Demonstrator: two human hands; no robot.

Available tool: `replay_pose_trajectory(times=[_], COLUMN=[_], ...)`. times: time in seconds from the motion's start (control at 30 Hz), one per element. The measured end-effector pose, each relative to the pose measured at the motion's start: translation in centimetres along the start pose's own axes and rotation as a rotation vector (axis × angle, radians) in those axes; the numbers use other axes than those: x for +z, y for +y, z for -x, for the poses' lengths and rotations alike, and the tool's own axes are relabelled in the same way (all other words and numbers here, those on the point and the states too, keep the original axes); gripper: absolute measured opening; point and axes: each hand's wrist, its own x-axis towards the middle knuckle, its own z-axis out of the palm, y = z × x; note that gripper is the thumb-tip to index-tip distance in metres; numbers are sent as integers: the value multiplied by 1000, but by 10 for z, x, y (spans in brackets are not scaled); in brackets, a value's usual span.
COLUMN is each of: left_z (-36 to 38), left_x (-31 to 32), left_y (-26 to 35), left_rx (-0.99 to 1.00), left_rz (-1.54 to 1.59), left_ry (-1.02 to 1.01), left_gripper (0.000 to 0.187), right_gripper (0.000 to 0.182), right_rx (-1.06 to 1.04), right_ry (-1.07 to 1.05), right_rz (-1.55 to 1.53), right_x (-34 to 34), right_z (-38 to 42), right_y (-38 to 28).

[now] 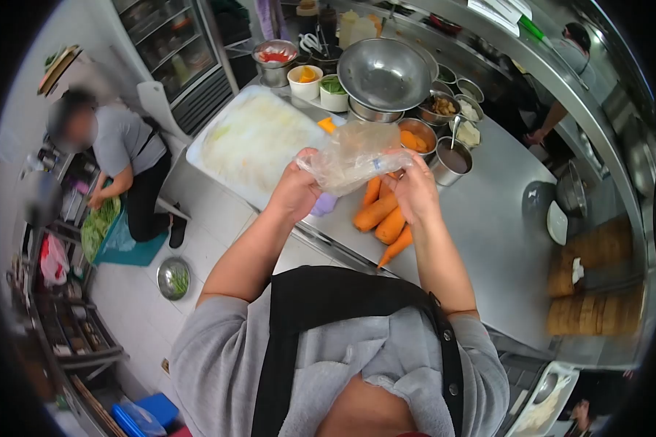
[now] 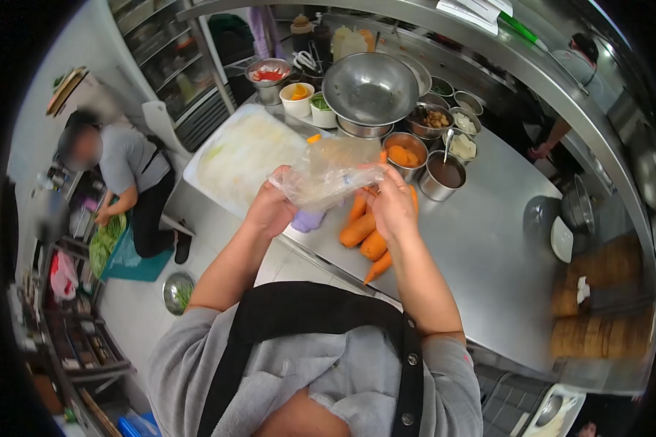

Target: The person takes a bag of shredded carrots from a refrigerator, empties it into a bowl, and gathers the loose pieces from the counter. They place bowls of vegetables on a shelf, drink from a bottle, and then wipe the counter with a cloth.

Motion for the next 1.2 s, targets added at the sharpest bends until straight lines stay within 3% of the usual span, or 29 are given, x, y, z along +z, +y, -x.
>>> replay_pose_trajectory(times=[0.07,0.17,0.37,0.4,0.47,0.53,0.63,0.77,0.83,0.87,0.93,0.97,1.07,1.17,1.2], left_z=[-19,-37,-58,-62,-66,-71,-69,-71,-66,-64,-65,-66,-80,-84,-94], left_x=[-22,-49,-83,-84,-82,-88,-83,-92,-82,-77,-87,-93,-94,-65,-66], left_y=[10,38,74,74,72,68,69,74,87,92,76,67,62,67,65], left_rx=[-53,-108,-420,-407,-377,-385,-370,-335,-455,-512,-449,-417,-430,-320,-315], left_rz=[82,-85,228,247,282,289,182,-138,-626,-871,-843,-825,-528,54,205], left_ry=[-50,70,-165,-137,-85,-187,-262,-380,-480,-522,-662,-730,-382,-238,-295], left_gripper=[20,20,32,33,36,33,33,30,31,31,30,29,32,30,28], right_gripper=[22,22,21,26,28,37,40,34,33,29,23,18,8,11,12], right_rx=[-112,-101,-65,14,-44,-96,-114,85,99,118,162,162,230,330,312], right_ry=[59,22,-54,-13,10,50,-21,63,181,240,357,277,136,148,142], right_rz=[-83,-174,-58,52,558,1030,1278,427,-184,-229,-315,-361,-388,-201,-147], right_x=[20,40,41,47,54,73,63,47,55,63,74,63,30,31,37], right_z=[-3,-4,-18,-15,-15,-14,-20,-28,-30,-31,-35,-40,-48,-55,-52], right_y=[0,4,52,55,76,84,93,74,46,32,8,13,27,11,3])
